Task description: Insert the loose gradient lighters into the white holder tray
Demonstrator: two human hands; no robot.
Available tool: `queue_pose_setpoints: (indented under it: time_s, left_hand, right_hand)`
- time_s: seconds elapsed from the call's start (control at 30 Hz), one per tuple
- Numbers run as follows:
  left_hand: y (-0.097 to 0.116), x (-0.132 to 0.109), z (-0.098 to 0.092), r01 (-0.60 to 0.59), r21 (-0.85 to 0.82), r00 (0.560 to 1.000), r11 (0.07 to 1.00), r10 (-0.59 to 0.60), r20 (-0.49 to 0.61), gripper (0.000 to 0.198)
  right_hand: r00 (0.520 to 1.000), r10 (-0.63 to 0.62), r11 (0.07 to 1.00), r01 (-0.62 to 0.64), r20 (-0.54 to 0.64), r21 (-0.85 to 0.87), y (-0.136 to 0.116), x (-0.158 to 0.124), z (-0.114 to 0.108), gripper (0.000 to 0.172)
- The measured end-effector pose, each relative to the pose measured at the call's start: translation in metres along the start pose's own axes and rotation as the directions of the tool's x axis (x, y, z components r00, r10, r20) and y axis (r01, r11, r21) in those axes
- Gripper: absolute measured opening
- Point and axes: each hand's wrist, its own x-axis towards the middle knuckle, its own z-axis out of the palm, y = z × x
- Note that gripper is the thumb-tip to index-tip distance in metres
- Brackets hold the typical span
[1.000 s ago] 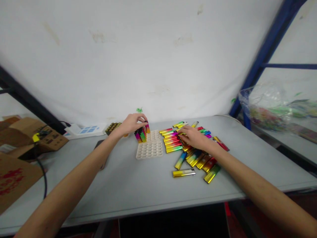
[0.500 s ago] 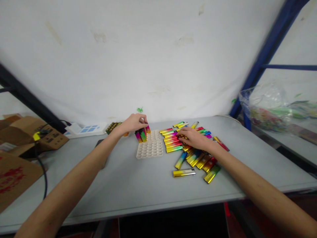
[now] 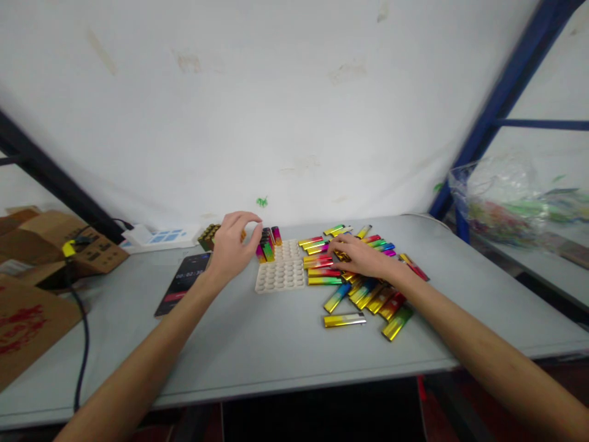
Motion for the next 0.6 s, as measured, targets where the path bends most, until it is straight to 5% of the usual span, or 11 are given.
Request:
queue_pose_setpoints:
  time_s: [0.3,0.6]
  left_hand:
    - [0.001,-0.018,0.000,-0.008,-0.038,0.998,0.999,0.006,-0.056,0.012]
    - [0.006,-0.019,0.000,-0.061,-0.052,0.998,0.997,0.060,-0.021,0.015]
  right_hand:
    - [0.999,-0.025,0.999,0.023,0.042,0.049,-0.004,0.002,-0.001,0.016]
    - [0.997,0.005,0.978,0.012,-0.079,0.210,-0.010,0.002,-0.012,0.013]
